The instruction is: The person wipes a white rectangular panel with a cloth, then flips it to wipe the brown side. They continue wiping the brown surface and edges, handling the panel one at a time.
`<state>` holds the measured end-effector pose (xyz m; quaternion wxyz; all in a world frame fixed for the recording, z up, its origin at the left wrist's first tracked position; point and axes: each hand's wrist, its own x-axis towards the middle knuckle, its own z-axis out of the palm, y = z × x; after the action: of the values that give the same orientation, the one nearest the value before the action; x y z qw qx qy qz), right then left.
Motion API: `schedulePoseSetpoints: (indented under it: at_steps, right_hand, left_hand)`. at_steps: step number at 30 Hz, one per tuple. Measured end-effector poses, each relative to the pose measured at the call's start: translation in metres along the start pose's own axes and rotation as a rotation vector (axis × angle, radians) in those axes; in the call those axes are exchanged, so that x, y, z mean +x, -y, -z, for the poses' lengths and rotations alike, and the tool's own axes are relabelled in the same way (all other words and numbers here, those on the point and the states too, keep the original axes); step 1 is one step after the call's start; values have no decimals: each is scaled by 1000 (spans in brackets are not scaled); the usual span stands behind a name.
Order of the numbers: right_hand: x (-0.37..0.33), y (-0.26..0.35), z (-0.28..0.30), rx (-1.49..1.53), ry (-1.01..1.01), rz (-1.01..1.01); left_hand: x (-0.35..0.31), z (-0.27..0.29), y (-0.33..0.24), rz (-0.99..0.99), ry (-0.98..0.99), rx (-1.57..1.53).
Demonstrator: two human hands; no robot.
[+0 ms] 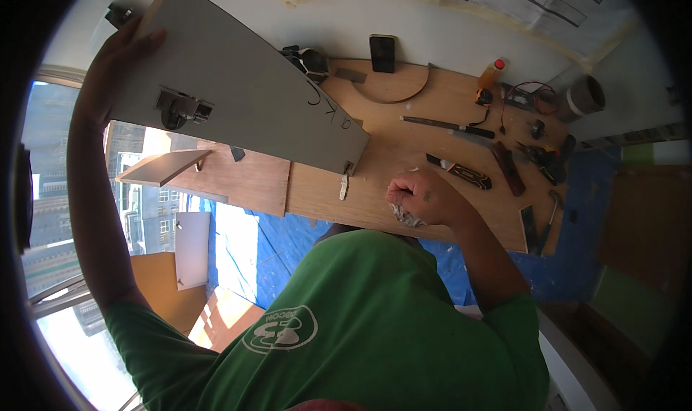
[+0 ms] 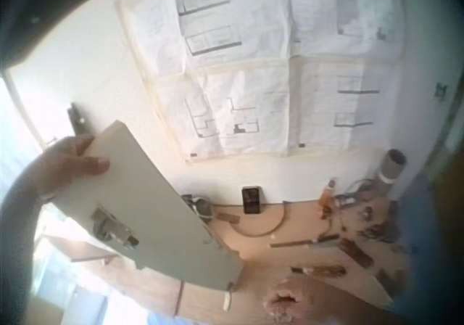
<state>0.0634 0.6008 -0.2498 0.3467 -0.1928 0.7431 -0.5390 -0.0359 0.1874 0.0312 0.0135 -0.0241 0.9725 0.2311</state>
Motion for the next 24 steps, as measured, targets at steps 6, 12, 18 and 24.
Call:
schedulePoseSetpoints:
  at_steps: [6, 12, 18, 24]
  right_hand:
    - [-58, -206, -67, -220, 314, -985]
    - [-87, -278, -106, 145, 248, -878]
    - [-61, -248, -92, -253, 253, -771]
    - [-50, -248, -88, -271, 225, -558]
  left_hand:
    - [6, -12, -6, 28, -84, 55]
    - [4, -12, 1, 36, -110, 38]
    - [9, -9, 6, 33, -59, 34]
    - [5, -11, 8, 25, -109, 38]
